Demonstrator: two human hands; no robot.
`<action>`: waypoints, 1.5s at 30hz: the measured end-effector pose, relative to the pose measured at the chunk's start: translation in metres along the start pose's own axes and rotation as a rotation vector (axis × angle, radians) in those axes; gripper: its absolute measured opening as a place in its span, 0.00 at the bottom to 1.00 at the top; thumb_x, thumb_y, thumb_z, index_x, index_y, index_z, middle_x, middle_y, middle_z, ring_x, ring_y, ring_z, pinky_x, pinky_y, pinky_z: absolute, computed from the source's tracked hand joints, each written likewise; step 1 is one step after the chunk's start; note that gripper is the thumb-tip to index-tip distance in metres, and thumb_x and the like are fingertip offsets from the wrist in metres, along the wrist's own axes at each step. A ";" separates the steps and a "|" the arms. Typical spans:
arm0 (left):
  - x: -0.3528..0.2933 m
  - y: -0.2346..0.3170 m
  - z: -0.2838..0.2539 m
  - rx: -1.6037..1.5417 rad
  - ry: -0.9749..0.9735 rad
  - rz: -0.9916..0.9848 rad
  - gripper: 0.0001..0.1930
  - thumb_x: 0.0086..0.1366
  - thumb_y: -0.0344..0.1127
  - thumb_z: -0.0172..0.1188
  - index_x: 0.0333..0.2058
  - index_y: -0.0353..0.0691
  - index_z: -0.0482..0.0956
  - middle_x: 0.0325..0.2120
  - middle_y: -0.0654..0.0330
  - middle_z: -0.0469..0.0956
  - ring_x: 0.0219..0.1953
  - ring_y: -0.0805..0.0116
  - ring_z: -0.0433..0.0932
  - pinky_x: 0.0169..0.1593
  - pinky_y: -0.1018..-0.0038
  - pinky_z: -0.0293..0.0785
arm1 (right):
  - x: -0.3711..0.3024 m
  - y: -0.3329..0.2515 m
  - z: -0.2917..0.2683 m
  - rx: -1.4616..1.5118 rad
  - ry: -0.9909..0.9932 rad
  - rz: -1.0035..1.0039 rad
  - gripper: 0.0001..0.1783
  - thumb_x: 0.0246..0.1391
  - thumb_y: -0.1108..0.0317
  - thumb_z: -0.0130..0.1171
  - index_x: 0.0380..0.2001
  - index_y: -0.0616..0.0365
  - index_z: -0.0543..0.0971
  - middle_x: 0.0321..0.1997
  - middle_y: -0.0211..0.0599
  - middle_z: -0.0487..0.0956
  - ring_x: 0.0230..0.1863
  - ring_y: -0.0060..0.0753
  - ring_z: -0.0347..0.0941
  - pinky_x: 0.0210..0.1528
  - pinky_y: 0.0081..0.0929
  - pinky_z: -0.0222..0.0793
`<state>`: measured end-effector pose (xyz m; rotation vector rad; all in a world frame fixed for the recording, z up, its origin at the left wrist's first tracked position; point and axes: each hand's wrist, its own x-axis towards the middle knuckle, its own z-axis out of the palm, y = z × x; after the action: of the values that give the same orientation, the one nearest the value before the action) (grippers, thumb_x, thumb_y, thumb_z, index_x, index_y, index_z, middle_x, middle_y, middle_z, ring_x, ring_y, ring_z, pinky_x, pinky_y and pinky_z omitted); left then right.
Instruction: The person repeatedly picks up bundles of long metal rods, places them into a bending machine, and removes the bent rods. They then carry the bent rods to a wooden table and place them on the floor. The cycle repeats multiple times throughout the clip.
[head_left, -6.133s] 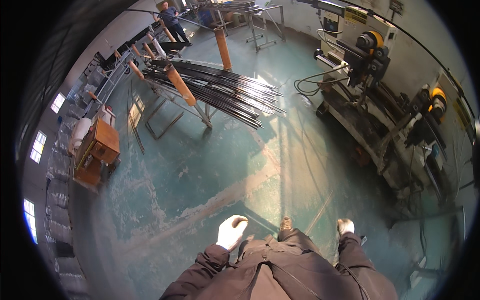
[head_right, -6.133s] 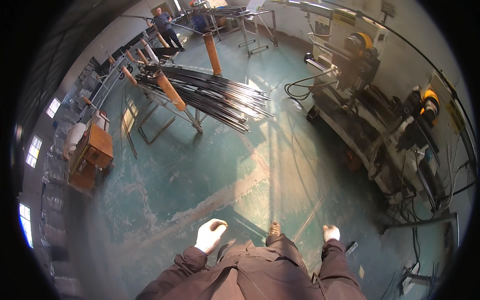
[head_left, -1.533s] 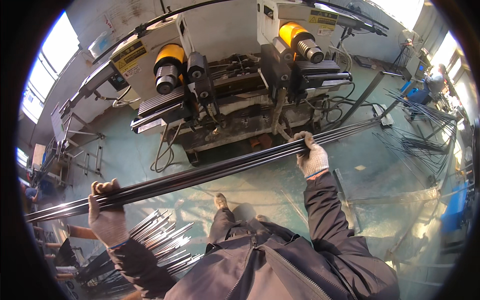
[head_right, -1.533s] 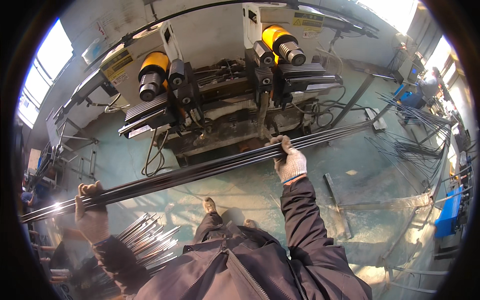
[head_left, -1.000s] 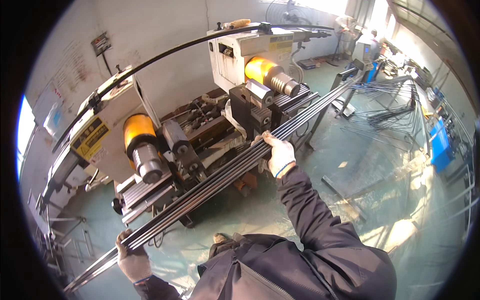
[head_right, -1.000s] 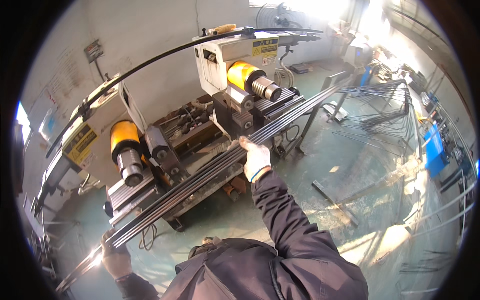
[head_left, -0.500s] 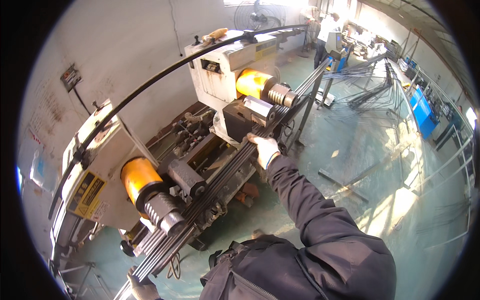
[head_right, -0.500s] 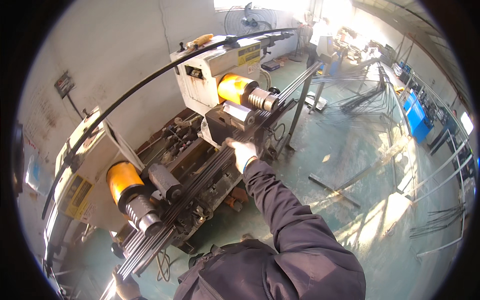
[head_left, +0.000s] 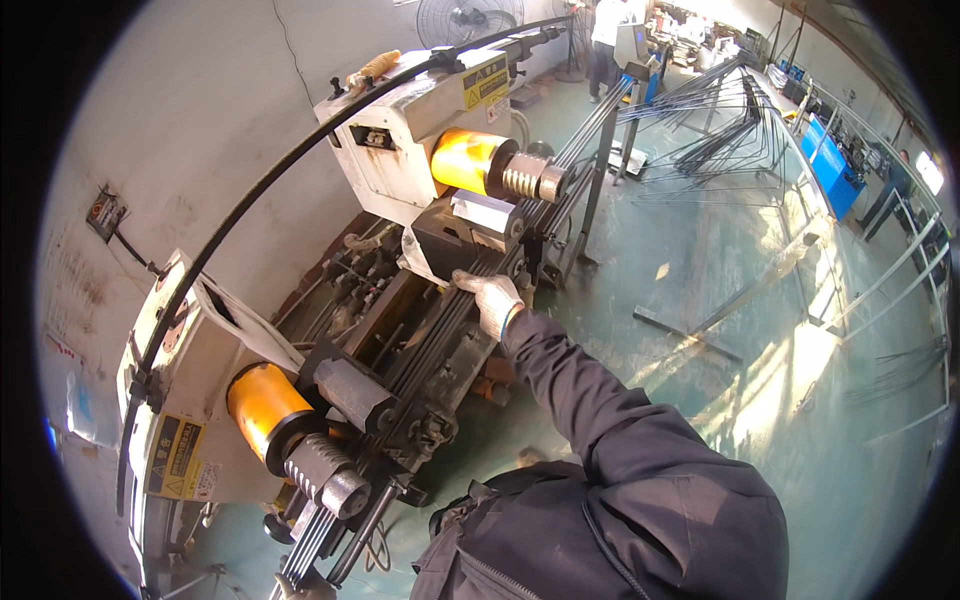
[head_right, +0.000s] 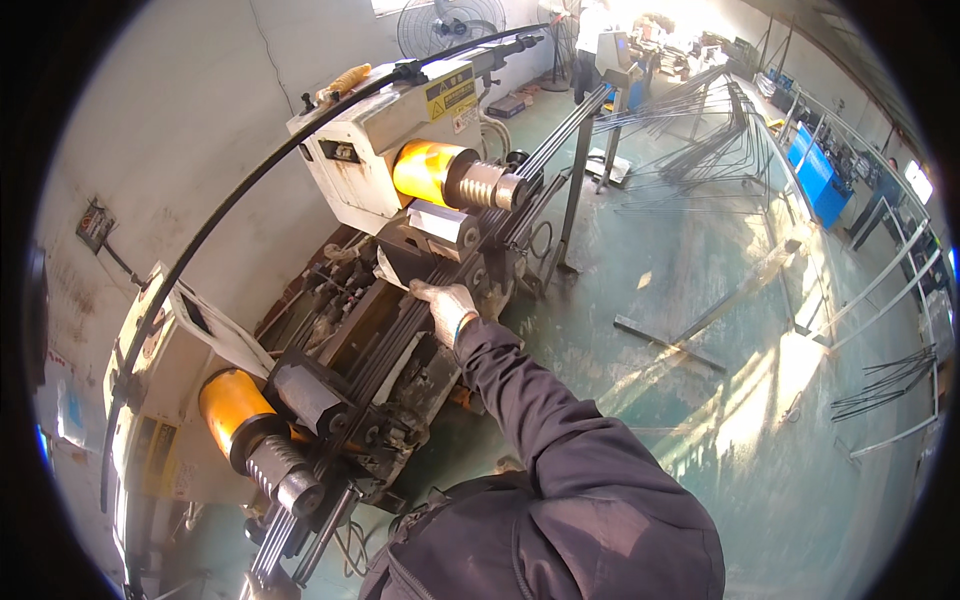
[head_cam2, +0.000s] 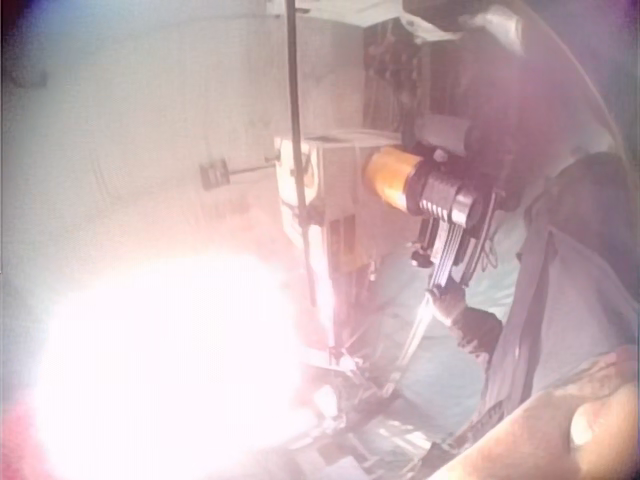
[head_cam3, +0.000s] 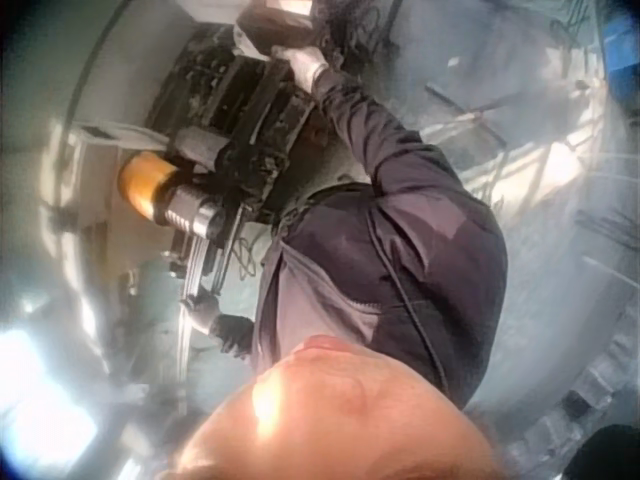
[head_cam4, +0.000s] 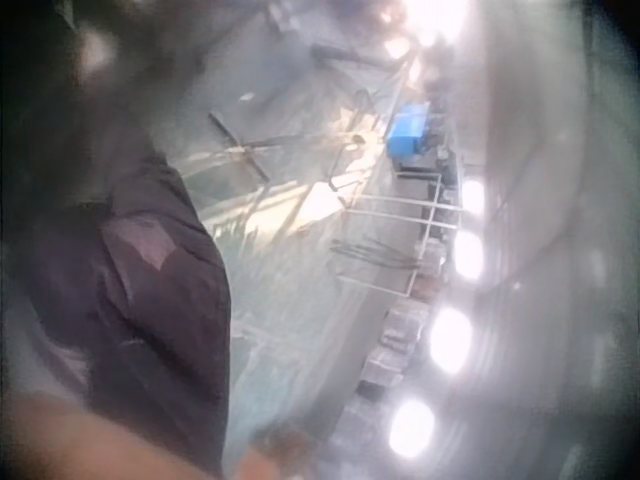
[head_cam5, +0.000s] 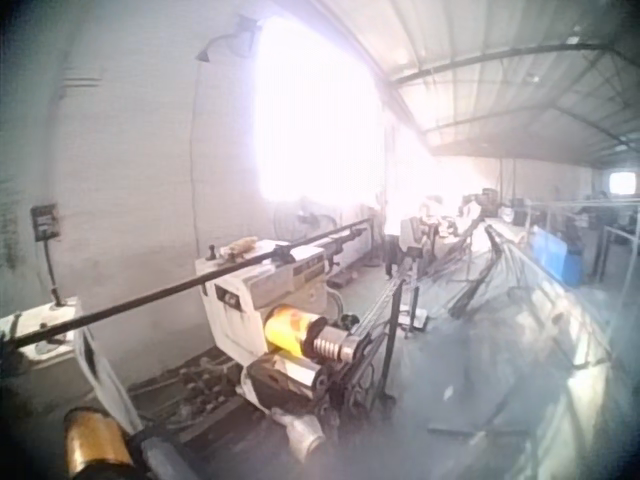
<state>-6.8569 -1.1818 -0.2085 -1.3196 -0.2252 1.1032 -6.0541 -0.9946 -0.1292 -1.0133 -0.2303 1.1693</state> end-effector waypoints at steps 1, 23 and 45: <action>-0.003 0.017 0.007 0.102 -0.089 -0.032 0.20 0.76 0.43 0.57 0.59 0.42 0.83 0.36 0.54 0.86 0.46 0.56 0.85 0.62 0.58 0.76 | 0.002 0.000 -0.001 -0.001 0.004 -0.005 0.15 0.71 0.64 0.73 0.53 0.64 0.92 0.50 0.37 0.93 0.45 0.30 0.87 0.49 0.31 0.78; 0.011 0.043 0.000 1.909 -0.157 1.124 0.24 0.88 0.55 0.48 0.45 0.41 0.84 0.37 0.59 0.81 0.44 0.61 0.80 0.56 0.59 0.77 | 0.000 0.044 -0.012 -0.498 -0.031 -0.529 0.16 0.75 0.72 0.58 0.54 0.65 0.91 0.58 0.45 0.92 0.59 0.37 0.89 0.64 0.28 0.79; 0.003 -0.052 -0.033 1.632 -0.123 0.620 0.21 0.87 0.51 0.55 0.51 0.37 0.85 0.39 0.58 0.84 0.45 0.64 0.81 0.57 0.61 0.78 | -0.011 0.023 0.005 -0.161 0.210 -0.169 0.22 0.63 0.60 0.77 0.53 0.67 0.92 0.51 0.40 0.93 0.50 0.35 0.85 0.57 0.35 0.77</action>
<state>-6.8060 -1.1943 -0.1760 0.2015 0.9080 1.3158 -6.0768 -1.0001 -0.1402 -1.2254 -0.2412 0.8944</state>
